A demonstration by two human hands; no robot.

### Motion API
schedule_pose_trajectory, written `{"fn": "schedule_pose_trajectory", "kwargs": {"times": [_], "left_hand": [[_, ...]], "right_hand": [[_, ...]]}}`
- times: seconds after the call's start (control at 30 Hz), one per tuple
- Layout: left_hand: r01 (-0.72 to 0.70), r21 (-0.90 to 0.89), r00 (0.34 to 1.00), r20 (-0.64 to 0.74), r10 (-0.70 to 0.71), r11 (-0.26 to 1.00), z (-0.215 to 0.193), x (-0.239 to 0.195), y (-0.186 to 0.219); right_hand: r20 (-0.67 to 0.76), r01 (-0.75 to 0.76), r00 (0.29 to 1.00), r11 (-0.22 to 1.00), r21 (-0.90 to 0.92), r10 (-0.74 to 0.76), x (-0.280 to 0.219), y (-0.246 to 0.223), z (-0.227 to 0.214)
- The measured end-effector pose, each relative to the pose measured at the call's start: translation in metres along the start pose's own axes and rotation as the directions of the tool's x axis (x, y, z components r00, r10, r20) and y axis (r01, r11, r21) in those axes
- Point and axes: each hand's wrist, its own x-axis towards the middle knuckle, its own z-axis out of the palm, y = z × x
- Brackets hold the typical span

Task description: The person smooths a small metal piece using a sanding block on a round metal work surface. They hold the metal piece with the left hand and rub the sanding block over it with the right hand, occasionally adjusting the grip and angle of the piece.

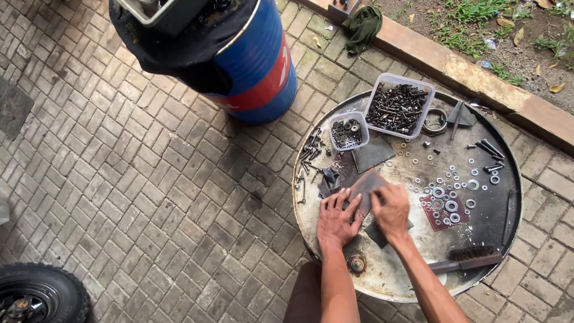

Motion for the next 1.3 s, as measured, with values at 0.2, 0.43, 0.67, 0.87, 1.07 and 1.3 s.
{"fn": "schedule_pose_trajectory", "kwargs": {"times": [0.2,0.43,0.67,0.87,1.07,1.3], "left_hand": [[-0.003,0.013,1.000,-0.017,0.003,1.000,-0.005,0.003,0.003],[-0.002,0.030,1.000,0.023,0.001,1.000,-0.001,0.001,-0.001],[-0.013,0.031,1.000,-0.005,0.013,0.999,-0.001,0.001,-0.001],[-0.006,0.029,1.000,-0.012,0.006,1.000,0.001,-0.005,0.000],[-0.007,0.049,1.000,0.011,0.007,0.999,-0.002,-0.002,-0.001],[-0.015,0.024,1.000,-0.005,0.016,1.000,0.001,-0.002,-0.002]], "right_hand": [[-0.067,0.044,0.996,0.990,-0.132,-0.053,0.009,0.014,0.000],[0.063,0.047,0.997,0.991,-0.129,-0.039,0.004,-0.004,0.008],[0.027,0.080,0.997,0.988,-0.133,-0.078,0.004,-0.001,0.011],[0.025,0.063,0.998,0.985,-0.162,-0.060,0.009,0.002,-0.007],[0.075,0.085,0.994,0.991,-0.101,-0.077,0.009,0.000,-0.005],[0.101,0.071,0.993,0.990,-0.126,-0.058,-0.006,0.011,0.021]]}}
